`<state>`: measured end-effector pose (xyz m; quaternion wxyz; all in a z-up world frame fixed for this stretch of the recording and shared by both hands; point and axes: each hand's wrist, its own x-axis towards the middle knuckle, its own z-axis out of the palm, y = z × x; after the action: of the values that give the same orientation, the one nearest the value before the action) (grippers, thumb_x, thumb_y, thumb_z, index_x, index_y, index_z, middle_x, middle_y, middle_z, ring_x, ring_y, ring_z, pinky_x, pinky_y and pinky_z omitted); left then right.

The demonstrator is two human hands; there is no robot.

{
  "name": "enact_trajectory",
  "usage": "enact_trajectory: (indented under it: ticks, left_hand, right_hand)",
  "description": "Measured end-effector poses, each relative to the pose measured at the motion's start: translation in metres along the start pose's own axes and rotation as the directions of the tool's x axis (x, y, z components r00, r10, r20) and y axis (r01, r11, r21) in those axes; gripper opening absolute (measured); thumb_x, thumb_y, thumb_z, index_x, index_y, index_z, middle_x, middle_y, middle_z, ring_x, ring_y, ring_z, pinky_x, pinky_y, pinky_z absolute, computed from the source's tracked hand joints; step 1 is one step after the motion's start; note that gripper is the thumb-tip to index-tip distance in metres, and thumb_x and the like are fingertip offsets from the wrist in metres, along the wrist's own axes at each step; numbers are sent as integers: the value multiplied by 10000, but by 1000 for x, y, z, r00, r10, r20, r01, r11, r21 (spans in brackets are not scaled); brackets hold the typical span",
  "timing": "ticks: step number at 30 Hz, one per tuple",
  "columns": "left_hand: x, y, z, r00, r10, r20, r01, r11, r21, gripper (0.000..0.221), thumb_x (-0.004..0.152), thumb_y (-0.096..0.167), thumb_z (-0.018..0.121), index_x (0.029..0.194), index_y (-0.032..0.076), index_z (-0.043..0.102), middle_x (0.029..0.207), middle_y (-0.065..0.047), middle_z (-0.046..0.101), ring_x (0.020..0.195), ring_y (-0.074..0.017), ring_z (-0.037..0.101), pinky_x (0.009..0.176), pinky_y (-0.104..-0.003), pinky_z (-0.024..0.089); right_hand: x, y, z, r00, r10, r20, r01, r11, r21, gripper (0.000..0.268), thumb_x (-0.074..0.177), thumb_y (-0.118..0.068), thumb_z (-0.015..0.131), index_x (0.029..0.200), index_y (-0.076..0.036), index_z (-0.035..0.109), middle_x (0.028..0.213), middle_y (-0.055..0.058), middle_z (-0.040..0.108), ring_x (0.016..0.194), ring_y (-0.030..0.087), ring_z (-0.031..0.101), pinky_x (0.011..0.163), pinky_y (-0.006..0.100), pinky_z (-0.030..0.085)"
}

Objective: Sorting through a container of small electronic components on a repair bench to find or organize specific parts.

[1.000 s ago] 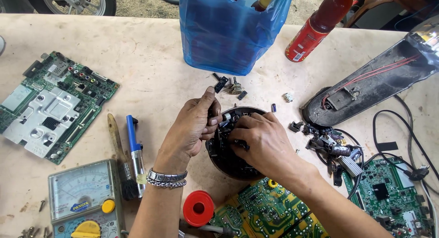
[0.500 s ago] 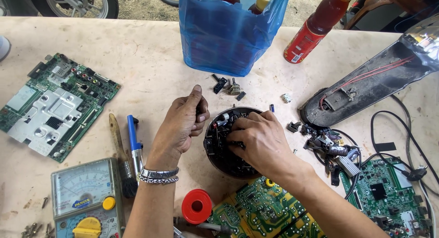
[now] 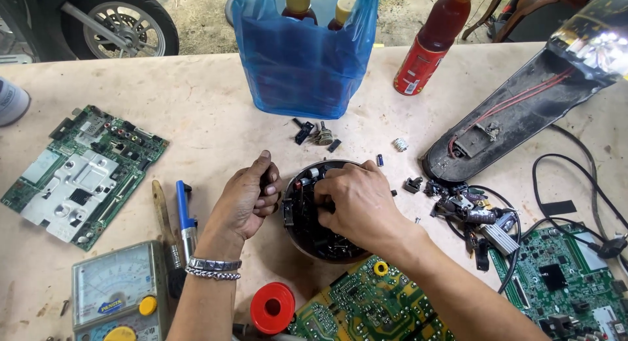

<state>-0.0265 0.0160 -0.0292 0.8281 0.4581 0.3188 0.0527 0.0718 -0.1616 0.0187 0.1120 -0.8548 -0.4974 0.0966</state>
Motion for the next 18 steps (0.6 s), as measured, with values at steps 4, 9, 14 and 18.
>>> enact_trajectory:
  ticks: [4, 9, 14, 18]
  left_hand:
    - [0, 0, -11, 996, -75, 45, 81, 987, -141, 394, 1084, 380, 503, 785, 123, 493, 609, 28, 318, 390, -29, 249, 346, -152, 159]
    - [4, 0, -21, 987, -120, 111, 146, 952, -267, 338, 1039, 365, 523, 805, 121, 515, 625, 6, 346, 394, -34, 283, 343, -141, 167]
    - [0, 3, -19, 987, -108, 121, 136, 960, -246, 339, 1030, 362, 525, 801, 113, 526, 627, -4, 355, 396, -36, 285, 344, -145, 166]
    - [-6, 4, -16, 990, -107, 91, 120, 980, -156, 360, 1018, 389, 524, 809, 98, 563, 655, -29, 394, 422, -44, 295, 370, -159, 155]
  right_hand:
    - [-2, -12, -32, 995, 85, 44, -94, 961, 258, 70, 756, -198, 805, 821, -176, 817, 783, 62, 790, 787, 303, 759, 762, 436, 561]
    - [-2, -27, -70, 983, 168, 78, -185, 876, 446, 117, 808, -212, 767, 853, -111, 805, 824, 134, 797, 806, 287, 787, 771, 404, 628]
    - [-6, -28, -61, 950, 251, 187, -310, 837, 451, 102, 805, -182, 775, 851, -94, 796, 804, 125, 815, 777, 260, 815, 777, 398, 642]
    - [-3, -45, -63, 966, 245, 85, -252, 812, 527, 130, 834, -210, 798, 886, -90, 792, 770, 131, 815, 747, 250, 811, 747, 402, 638]
